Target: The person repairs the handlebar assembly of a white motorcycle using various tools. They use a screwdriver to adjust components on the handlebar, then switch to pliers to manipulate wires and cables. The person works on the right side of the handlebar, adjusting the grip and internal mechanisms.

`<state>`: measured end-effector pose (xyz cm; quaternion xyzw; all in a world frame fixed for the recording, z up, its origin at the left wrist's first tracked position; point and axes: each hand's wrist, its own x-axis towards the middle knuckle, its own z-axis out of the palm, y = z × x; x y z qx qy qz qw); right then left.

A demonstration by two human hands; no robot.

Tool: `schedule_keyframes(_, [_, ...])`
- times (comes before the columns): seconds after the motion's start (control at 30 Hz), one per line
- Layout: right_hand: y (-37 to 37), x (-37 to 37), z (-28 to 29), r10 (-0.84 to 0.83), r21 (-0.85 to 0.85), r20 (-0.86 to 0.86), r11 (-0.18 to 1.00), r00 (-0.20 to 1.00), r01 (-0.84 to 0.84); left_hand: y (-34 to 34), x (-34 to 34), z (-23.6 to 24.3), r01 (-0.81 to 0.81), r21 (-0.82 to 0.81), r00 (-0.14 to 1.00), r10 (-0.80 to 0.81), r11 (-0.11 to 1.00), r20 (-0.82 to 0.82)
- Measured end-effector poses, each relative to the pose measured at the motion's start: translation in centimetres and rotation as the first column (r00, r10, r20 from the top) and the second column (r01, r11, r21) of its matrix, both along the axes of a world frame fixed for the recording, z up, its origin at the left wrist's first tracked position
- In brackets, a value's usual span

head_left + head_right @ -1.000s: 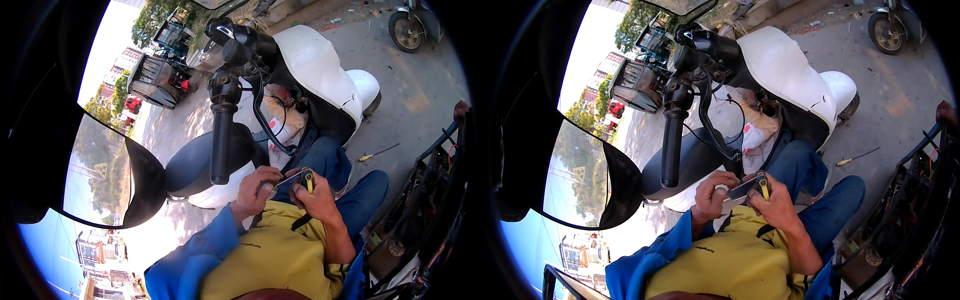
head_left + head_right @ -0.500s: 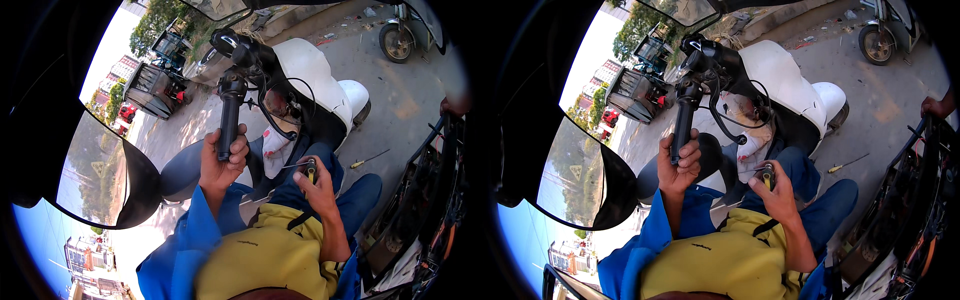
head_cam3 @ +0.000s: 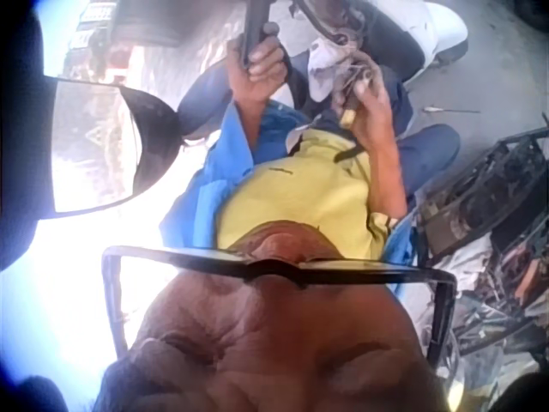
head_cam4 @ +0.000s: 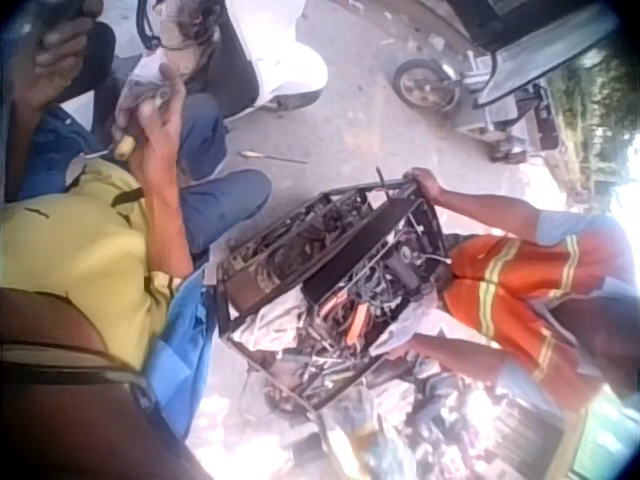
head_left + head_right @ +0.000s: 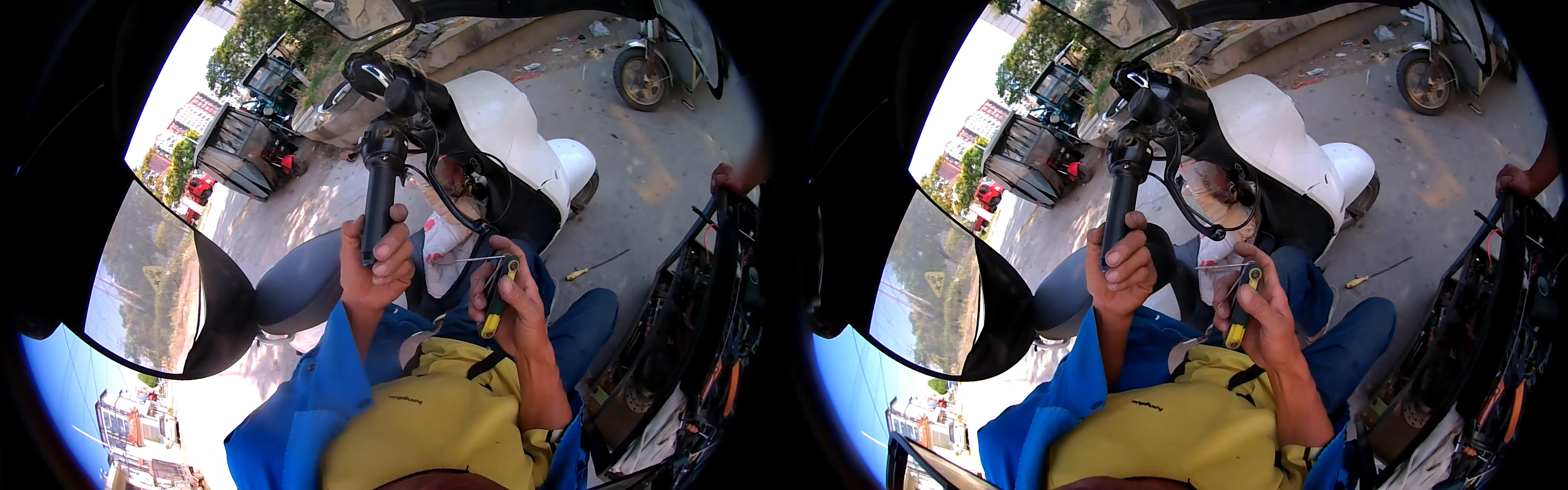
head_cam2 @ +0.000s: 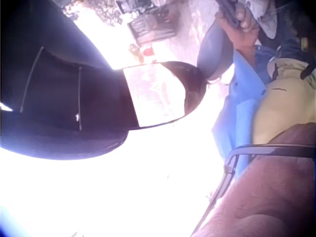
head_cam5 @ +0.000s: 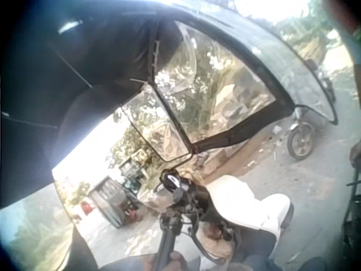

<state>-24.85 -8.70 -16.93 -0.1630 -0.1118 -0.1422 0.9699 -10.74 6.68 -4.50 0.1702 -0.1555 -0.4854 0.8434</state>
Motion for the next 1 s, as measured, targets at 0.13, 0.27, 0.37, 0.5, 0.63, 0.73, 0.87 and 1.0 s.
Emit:
schedule_keyframes(0.13, [0.1, 0.0, 1.1, -0.056, 0.196, 0.091, 0.98, 0.994, 0.038, -1.0, -0.1, -0.5, 0.054, -0.115, 0.998, -0.056, 0.992, -0.013])
schedule_keyframes(0.27, [-0.2, 0.4, 0.6, -0.069, 0.251, 0.141, 0.968, 0.988, 0.031, -0.9, 0.1, -0.8, -0.012, -0.07, 0.997, 0.017, 0.997, 0.074])
schedule_keyframes(0.37, [0.0, 0.4, 0.2, -0.056, 0.286, 0.158, 0.958, 0.986, 0.009, -0.5, 0.7, -0.9, 0.013, -0.009, 0.981, -0.01, 1.0, 0.196])
schedule_keyframes(0.5, [0.2, 0.1, 0.0, -0.043, 0.344, 0.092, 0.939, 0.995, 0.009, -0.6, 0.6, -1.6, -0.027, 0.032, 0.973, 0.019, 0.999, 0.229])
schedule_keyframes(0.63, [0.9, 0.1, 0.1, -0.033, 0.361, 0.056, 0.932, 0.998, 0.011, 0.6, 0.4, -4.8, -0.176, 0.154, 0.94, 0.12, 0.972, 0.319])
schedule_keyframes(0.73, [1.5, 0.2, 0.1, -0.044, 0.297, -0.03, 0.953, 0.999, 0.051, 0.8, -1.6, -6.4, -0.375, 0.299, 0.747, 0.095, 0.877, 0.658])
schedule_keyframes(0.87, [2.1, -0.7, 1.6, -0.053, 0.063, -0.169, 0.996, 0.984, 0.064, -0.8, -3.5, -6.4, -0.66, 0.103, 0.099, -0.05, 0.744, 0.994])
schedule_keyframes(1.0, [3.4, -1.8, 1.6, -0.158, -0.25, -0.307, 0.965, 0.939, 0.081, -2.2, -3.3, -6.2, -0.545, -0.338, -0.386, 0.128, 0.767, 0.914])
